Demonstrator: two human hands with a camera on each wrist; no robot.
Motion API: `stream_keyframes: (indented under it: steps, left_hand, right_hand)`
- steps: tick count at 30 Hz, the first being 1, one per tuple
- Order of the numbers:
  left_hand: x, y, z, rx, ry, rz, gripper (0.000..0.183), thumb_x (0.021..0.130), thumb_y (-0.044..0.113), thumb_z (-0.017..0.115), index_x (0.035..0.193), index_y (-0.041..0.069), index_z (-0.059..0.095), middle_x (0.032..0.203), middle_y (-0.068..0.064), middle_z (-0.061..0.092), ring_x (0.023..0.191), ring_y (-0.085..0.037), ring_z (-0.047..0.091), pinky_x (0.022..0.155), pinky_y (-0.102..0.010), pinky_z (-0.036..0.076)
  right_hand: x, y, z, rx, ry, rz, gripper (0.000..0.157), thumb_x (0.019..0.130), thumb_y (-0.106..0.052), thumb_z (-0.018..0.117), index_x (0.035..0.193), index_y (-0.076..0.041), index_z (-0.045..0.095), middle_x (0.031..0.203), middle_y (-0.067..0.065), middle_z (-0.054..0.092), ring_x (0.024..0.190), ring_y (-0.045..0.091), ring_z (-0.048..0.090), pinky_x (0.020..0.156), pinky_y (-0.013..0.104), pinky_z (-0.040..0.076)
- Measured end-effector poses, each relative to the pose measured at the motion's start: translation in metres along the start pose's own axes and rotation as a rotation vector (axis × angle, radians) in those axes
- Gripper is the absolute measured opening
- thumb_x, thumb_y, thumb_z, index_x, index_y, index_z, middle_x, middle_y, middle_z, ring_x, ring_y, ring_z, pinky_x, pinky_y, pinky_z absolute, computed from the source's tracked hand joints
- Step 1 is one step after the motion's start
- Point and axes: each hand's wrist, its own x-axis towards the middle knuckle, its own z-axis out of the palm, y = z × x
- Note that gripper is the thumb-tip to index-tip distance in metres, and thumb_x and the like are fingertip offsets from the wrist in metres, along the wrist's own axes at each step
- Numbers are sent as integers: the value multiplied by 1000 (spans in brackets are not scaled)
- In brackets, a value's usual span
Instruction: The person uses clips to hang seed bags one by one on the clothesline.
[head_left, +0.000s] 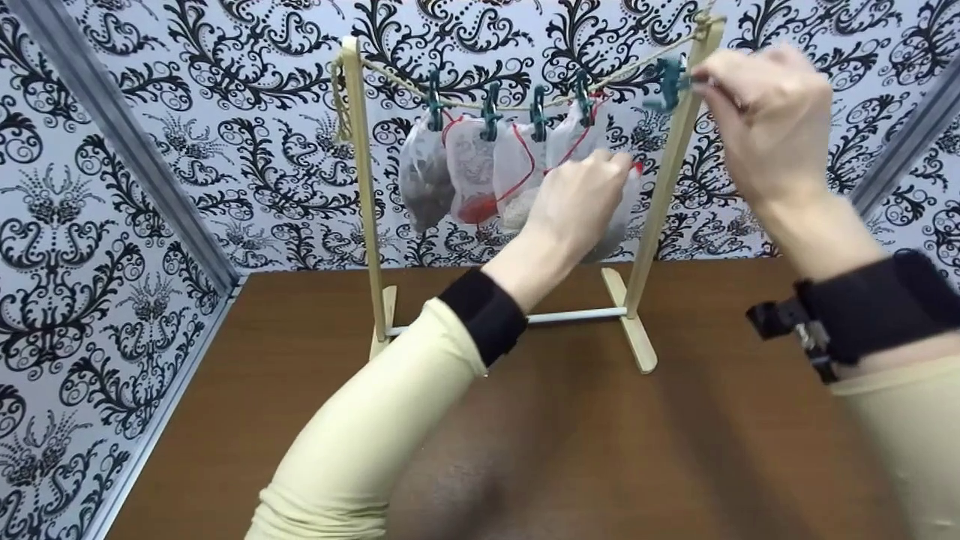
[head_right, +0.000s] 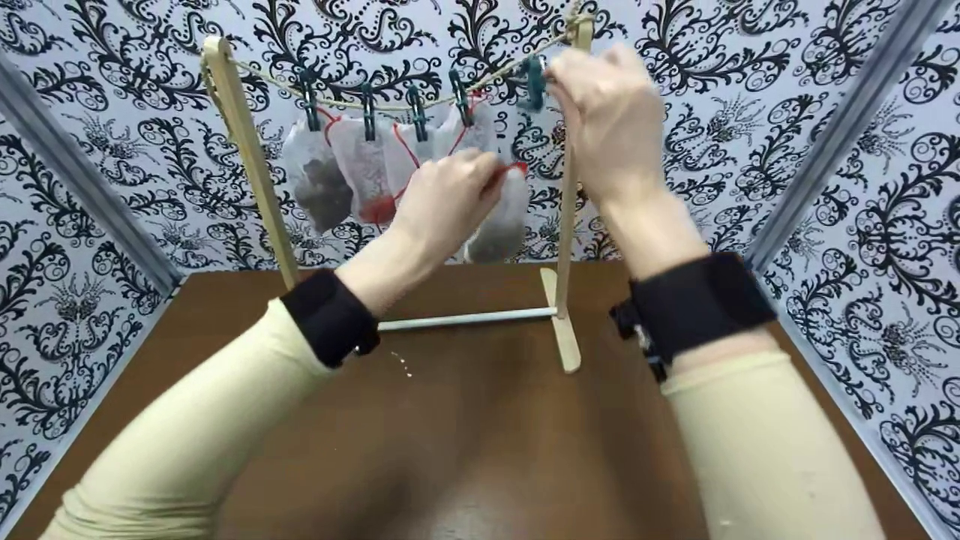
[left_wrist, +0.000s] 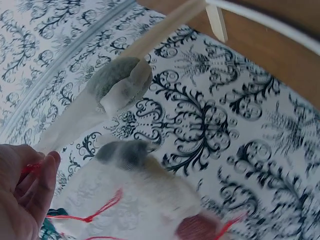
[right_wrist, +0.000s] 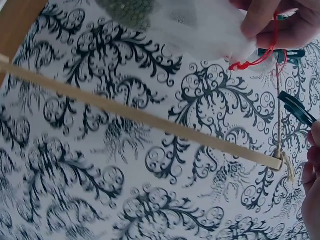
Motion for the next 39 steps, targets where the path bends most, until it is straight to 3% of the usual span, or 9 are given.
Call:
stream_keyframes:
  steps: [5,7,9,18,23,25,30,35,39]
  left_hand:
    - [18,9,-12,144,-22,78,32,95,10,53,126,10,62,121,-3,71,96,-15,72,79,-23,61]
    - [23,9,-14,189,-5,94,31,99,8,47,126,10,62,121,-3,71,96,-14,73,78,-22,61]
    - [28,7,-15,219,3,77,32,102,6,42,126,10,62,121,-4,71,94,-14,74,77,-22,61]
    - [47,0,-24,82,-18,-116,35,91,8,56,125,11,63,119,-4,73,95,-15,74,76,-21,60]
    - [54,-2,-25,9,54,-197,25,104,12,47,122,10,65,112,-3,76,86,-11,75,66,-17,59]
    - [57,-1,-27,-8,60,-211,26,106,15,45,124,11,64,110,-2,76,84,-9,74,64,-15,57]
    - [65,1,-30,-84,83,-223,27,106,16,43,126,15,61,115,1,75,87,-10,74,64,-14,56]
    - [66,-4,-28,-256,112,-225,25,107,18,41,125,17,58,119,0,74,87,-14,74,65,-16,56]
    - [65,-7,-25,-338,135,-238,22,106,16,42,123,17,56,117,-3,74,85,-16,73,63,-18,55]
  right_hand:
    - [25,-1,-5,-139,-72,-93,35,94,-33,63,91,0,75,96,17,77,80,14,72,90,19,44]
    - [31,-2,-4,-183,-106,-121,32,95,-29,62,92,0,75,98,16,76,86,37,73,96,27,49]
    - [36,-4,-2,-212,-154,-136,29,96,-25,61,94,0,75,103,16,76,94,38,73,101,34,51]
    - [45,-8,-3,-197,-325,-78,13,93,-8,65,97,-1,76,109,15,75,107,37,70,108,39,48]
    - [46,-3,-8,-152,-356,-22,15,93,-11,67,103,-6,77,112,13,75,104,32,68,95,16,47]
    - [46,-2,-8,-153,-366,-3,16,93,-12,67,105,-7,77,111,13,76,102,29,66,88,10,41]
    - [46,-1,-6,-151,-404,39,17,93,-10,66,107,-7,77,111,15,75,100,25,59,84,17,39]
    - [46,-2,-4,-134,-414,49,17,93,-8,67,107,-4,76,113,16,74,102,23,58,87,21,40]
    - [47,0,-3,-105,-401,70,16,93,-12,68,105,-6,76,110,9,76,95,-2,49,88,17,38]
